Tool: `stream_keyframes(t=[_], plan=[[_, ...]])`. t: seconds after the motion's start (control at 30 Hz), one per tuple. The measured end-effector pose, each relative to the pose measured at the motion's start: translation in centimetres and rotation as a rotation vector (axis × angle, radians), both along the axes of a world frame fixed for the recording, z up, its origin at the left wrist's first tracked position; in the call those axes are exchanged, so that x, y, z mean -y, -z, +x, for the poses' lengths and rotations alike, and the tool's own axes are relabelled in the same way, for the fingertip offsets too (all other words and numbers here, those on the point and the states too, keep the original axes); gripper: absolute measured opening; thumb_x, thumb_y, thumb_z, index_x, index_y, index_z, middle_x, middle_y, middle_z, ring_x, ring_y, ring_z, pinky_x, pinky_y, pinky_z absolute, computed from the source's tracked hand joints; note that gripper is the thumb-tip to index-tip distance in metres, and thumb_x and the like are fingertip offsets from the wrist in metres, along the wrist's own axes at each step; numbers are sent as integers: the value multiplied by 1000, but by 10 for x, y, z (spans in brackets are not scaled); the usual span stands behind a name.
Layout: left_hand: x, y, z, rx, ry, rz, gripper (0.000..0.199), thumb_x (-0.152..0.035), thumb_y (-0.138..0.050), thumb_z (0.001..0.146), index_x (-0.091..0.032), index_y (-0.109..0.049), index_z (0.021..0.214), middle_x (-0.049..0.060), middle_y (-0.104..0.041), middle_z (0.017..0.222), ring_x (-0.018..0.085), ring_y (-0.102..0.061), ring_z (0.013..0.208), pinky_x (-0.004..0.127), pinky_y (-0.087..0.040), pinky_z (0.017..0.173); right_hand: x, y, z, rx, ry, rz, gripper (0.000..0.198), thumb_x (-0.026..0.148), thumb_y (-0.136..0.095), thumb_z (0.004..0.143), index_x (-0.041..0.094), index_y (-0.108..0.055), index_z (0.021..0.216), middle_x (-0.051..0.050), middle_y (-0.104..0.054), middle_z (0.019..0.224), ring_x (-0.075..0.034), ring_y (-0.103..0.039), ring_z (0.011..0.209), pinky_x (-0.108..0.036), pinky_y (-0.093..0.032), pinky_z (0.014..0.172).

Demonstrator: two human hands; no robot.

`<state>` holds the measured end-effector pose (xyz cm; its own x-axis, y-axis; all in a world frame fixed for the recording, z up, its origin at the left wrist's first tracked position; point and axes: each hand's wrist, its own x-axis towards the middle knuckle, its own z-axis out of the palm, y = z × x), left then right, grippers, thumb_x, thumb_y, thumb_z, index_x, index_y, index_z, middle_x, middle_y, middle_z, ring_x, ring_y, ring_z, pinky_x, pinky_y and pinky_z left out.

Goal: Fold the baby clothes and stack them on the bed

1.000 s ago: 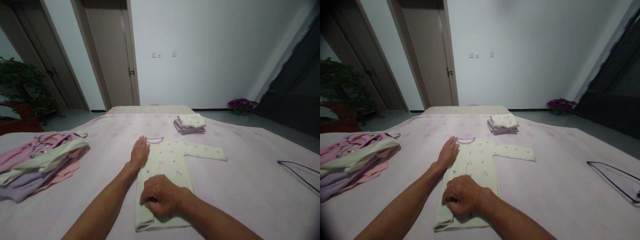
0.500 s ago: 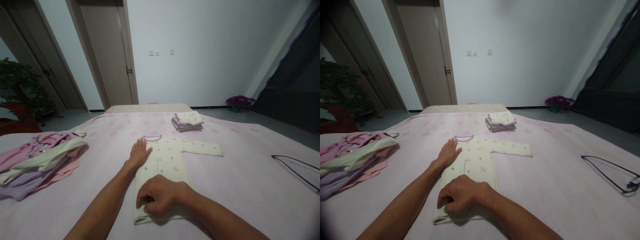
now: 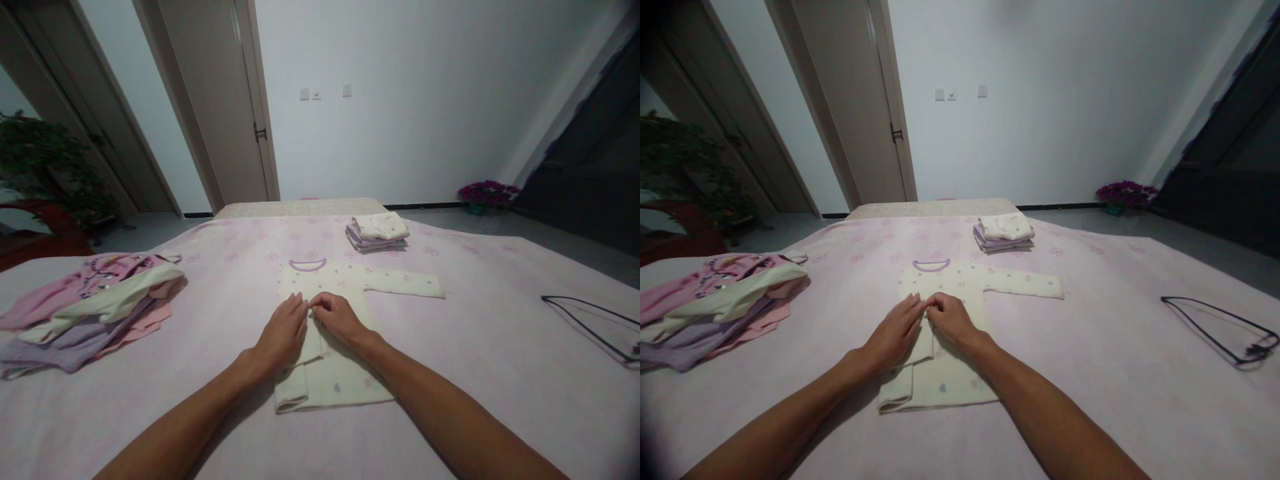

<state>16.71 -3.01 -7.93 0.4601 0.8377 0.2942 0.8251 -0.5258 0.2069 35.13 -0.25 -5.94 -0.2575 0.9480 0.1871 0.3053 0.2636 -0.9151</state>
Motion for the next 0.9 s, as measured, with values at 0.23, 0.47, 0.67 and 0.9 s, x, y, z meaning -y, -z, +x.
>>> stream_keyframes(t=[0.23, 0.47, 0.67, 0.9], plan=[[50, -6, -4, -161, 92, -79, 71, -56, -43, 98, -11, -35, 152, 21, -29, 161, 36, -22, 151, 58, -26, 119, 9, -8, 6, 343, -181, 214, 19, 17, -60, 83, 20, -71, 99, 0, -68, 88, -14, -59, 77, -25, -42, 71], [70, -25, -18, -199, 153, -207, 78, -59, -45, 97, -16, -23, 158, 19, -12, 166, 35, -9, 154, 58, -17, 122, 15, -17, 13, 516, -335, 300, 30, 27, -68, 85, 21, -66, 114, 0, -60, 92, -14, -54, 78, -25, -41, 71], [75, -27, -31, -157, 255, -257, 87, -68, -46, 93, -21, -19, 160, 19, -9, 166, 36, -5, 154, 64, -14, 120, 14, -10, 26, 430, -505, 371, 43, 40, -67, 89, 19, -64, 126, -6, -59, 102, -19, -55, 93, -33, -46, 84], [71, -17, -43, 113, 215, -124, 45, -35, -35, 105, -29, -43, 150, 10, -46, 154, 26, -34, 148, 59, -24, 120, 25, -2, 56, 29, -402, 14, 32, 30, -62, 90, 19, -66, 119, -9, -64, 115, -19, -61, 101, -37, -48, 91]])
